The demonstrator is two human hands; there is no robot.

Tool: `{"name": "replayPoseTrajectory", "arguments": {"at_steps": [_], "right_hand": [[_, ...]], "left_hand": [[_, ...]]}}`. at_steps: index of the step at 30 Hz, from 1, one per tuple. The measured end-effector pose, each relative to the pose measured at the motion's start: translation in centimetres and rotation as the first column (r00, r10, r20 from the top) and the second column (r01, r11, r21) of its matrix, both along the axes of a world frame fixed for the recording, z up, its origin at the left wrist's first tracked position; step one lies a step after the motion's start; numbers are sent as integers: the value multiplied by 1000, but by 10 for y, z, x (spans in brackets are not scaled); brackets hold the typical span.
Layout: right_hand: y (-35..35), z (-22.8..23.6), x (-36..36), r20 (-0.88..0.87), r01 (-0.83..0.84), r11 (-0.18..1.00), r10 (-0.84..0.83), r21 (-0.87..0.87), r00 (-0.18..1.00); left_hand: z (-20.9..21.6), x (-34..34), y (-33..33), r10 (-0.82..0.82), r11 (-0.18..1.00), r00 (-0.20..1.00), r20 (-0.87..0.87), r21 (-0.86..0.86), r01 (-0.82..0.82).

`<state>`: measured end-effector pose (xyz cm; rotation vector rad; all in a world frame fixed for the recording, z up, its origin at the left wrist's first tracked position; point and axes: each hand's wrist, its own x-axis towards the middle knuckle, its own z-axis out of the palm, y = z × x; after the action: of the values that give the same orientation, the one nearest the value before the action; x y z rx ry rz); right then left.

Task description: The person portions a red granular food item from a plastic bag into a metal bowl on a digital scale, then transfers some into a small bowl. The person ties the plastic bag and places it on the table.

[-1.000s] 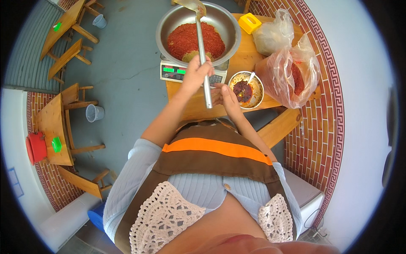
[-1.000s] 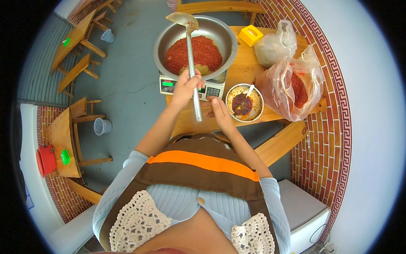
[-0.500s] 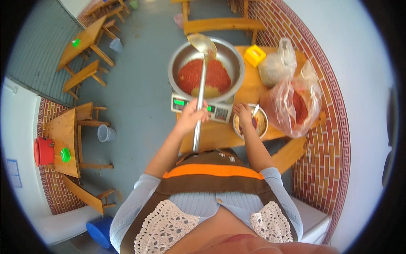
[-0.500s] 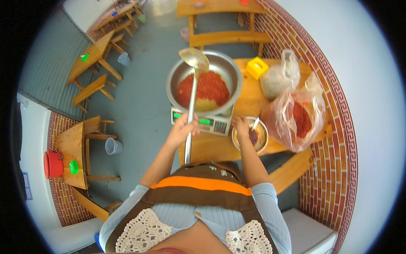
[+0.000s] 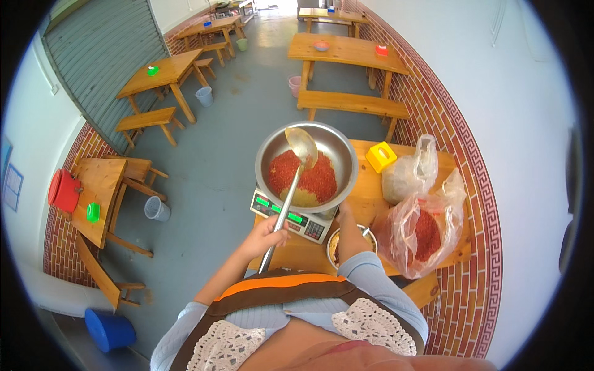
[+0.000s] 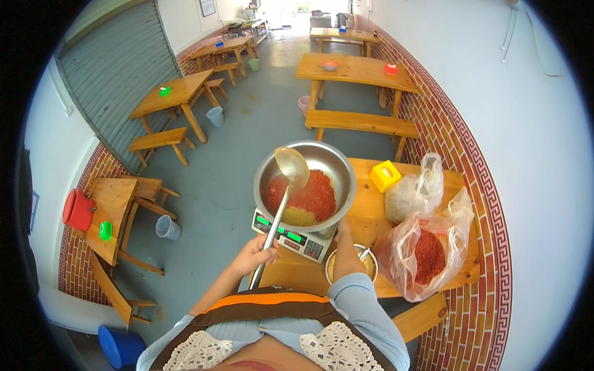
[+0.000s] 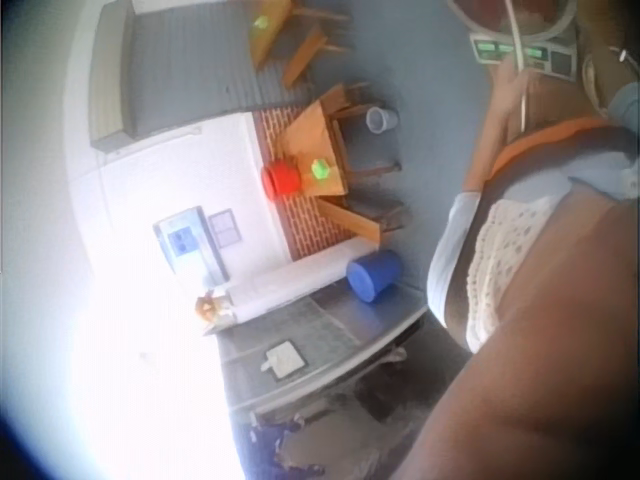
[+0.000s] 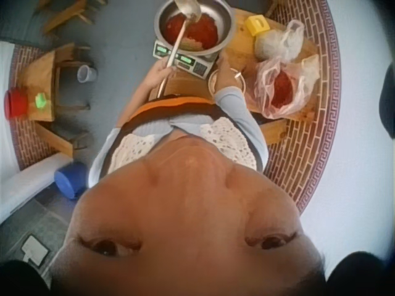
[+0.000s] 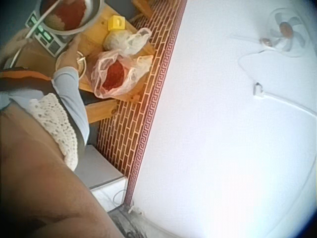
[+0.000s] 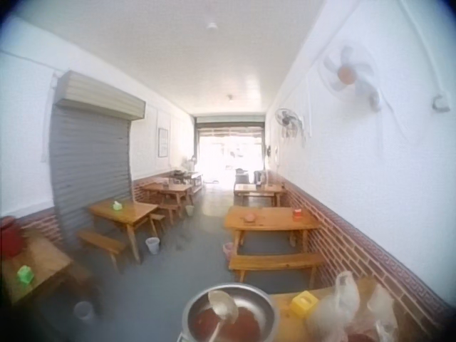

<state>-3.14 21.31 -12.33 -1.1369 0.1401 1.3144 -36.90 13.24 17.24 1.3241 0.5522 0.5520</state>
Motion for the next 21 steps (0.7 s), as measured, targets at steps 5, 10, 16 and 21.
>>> {"name": "replayPoseTrajectory", "arguments": {"at_steps": [5, 10, 16, 21], "right_hand": [[25, 32, -10, -65, -109, 994, 108, -1, 992], [25, 37, -11, -93, -153, 988, 153, 10, 984], [6, 43, -9, -91, -147, 989, 149, 25, 985], [-24, 45, 4, 20, -18, 989, 15, 144, 1000]], "left_hand": [[-1, 2, -9, 65, 998, 998, -25, -7, -65], [-3, 6, -10, 110, 994, 993, -43, -11, -110], [6, 14, -10, 109, 994, 994, -27, 5, -109], [18, 24, -5, 120, 993, 989, -86, 10, -120]]}}
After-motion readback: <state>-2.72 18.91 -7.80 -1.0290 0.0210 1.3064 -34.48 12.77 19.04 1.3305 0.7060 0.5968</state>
